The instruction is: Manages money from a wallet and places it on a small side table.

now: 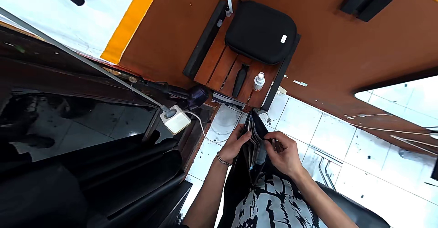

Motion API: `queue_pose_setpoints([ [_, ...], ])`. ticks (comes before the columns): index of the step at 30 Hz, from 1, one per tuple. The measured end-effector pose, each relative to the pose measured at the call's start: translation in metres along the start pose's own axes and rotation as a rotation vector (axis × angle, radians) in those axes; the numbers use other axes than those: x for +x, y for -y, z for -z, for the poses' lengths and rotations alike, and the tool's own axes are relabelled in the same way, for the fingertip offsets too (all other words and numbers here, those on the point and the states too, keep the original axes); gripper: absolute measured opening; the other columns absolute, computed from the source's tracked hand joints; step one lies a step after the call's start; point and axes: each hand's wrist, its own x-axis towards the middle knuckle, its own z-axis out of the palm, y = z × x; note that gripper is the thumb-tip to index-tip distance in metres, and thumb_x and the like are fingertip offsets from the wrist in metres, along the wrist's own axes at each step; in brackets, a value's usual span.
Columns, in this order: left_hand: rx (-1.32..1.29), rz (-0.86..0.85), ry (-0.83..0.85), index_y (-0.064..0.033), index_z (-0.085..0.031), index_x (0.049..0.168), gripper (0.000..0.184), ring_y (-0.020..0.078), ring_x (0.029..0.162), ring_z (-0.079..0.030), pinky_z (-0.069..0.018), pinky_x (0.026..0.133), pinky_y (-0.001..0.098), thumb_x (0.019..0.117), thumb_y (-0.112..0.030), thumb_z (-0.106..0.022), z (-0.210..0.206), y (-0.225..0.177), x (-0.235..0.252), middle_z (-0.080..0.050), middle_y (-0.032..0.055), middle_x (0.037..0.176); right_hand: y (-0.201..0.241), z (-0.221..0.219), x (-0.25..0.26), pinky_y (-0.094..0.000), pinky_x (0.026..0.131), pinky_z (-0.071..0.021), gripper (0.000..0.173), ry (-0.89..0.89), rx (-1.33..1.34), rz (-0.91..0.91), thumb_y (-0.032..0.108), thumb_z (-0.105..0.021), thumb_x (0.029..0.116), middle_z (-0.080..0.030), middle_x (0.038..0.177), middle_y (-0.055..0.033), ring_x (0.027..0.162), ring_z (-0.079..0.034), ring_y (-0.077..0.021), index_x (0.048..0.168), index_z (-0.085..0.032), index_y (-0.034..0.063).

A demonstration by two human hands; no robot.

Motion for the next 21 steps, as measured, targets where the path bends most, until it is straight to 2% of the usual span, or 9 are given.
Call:
queue_pose_setpoints([
  [2, 0.028, 0.007, -0.015, 0.001, -0.043, 0.13, 0.042, -0.0008, 0.098, -0.064, -0.0539, 0.09, 0.0182, 0.0981, -0.023, -0.057, -0.0022, -0.0026, -0.0009, -0.063, 0.0016, 0.108, 0.0011, -0.0018, 0.0001, -0.0158, 0.053, -0.0365, 0.03, 0.006, -0.023, -0.02, 0.029, -0.069, 0.0948, -0.069, 0.089, -0.0048, 0.059, -0.043, 0.0024, 0.104, -0.072, 0.0012],
  [3, 0.04, 0.012, -0.019, 0.0016, -0.042, 0.13, 0.043, -0.0006, 0.098, -0.063, -0.0536, 0.09, 0.0182, 0.098, -0.023, -0.058, -0.0029, -0.0038, -0.0014, -0.062, 0.0029, 0.109, 0.001, -0.0024, 0.0003, -0.0157, 0.053, -0.0368, 0.03, 0.005, -0.032, -0.03, 0.03, -0.07, 0.0943, -0.069, 0.089, -0.0047, 0.059, -0.043, 0.0024, 0.104, -0.072, 0.0015],
  [7, 0.084, 0.003, -0.027, 0.0021, -0.044, 0.129, 0.044, -0.0038, 0.097, -0.061, -0.0514, 0.089, 0.0158, 0.0972, -0.025, -0.056, -0.001, -0.0071, -0.0025, -0.061, 0.0013, 0.108, 0.0011, -0.002, 0.0019, -0.014, 0.05, -0.036, 0.018, -0.012, 0.014, -0.074, 0.01, -0.059, 0.0922, -0.068, 0.083, -0.0021, 0.054, -0.042, 0.0045, 0.101, -0.072, 0.0008],
  [12, 0.071, -0.002, -0.015, 0.0029, -0.043, 0.133, 0.046, -0.0023, 0.102, -0.061, -0.0515, 0.092, 0.0175, 0.0988, -0.026, -0.054, 0.0025, -0.0064, -0.0026, -0.062, 0.0026, 0.112, -0.0008, -0.0039, 0.0027, -0.0145, 0.049, -0.0356, 0.016, -0.028, 0.008, -0.066, 0.006, -0.054, 0.0922, -0.062, 0.073, 0.0002, 0.052, -0.041, 0.0036, 0.096, -0.068, 0.0007],
  [15, 0.082, 0.005, -0.01, 0.0033, -0.042, 0.135, 0.048, -0.0021, 0.106, -0.059, -0.0495, 0.095, 0.0172, 0.1002, -0.029, -0.052, 0.0027, -0.0067, -0.0029, -0.06, 0.0046, 0.117, -0.002, -0.0038, 0.0026, -0.0157, 0.058, -0.0432, 0.022, -0.002, -0.004, -0.026, 0.003, -0.051, 0.0928, -0.069, 0.091, -0.0065, 0.064, -0.051, 0.0005, 0.097, -0.073, 0.0003],
  [18, 0.063, 0.028, -0.016, 0.002, -0.042, 0.134, 0.047, -0.0009, 0.104, -0.061, -0.0512, 0.093, 0.018, 0.0998, -0.027, -0.053, 0.0015, -0.008, -0.0024, -0.06, 0.0048, 0.116, -0.001, -0.0045, 0.0029, -0.0125, 0.053, -0.0377, 0.024, -0.005, 0.046, -0.042, 0.01, -0.054, 0.0944, -0.07, 0.094, -0.0039, 0.061, -0.046, 0.0058, 0.102, -0.075, 0.0013],
  [21, 0.042, 0.052, -0.016, 0.0016, -0.04, 0.132, 0.044, 0.0027, 0.099, -0.065, -0.0545, 0.09, 0.0211, 0.0984, -0.021, -0.057, -0.0004, -0.0083, -0.001, -0.065, 0.0058, 0.11, 0.0003, -0.0046, 0.0029, -0.0125, 0.052, -0.0341, 0.025, -0.002, 0.054, -0.089, 0.026, -0.066, 0.095, -0.07, 0.092, -0.0012, 0.059, -0.042, 0.0074, 0.102, -0.076, 0.0037],
])
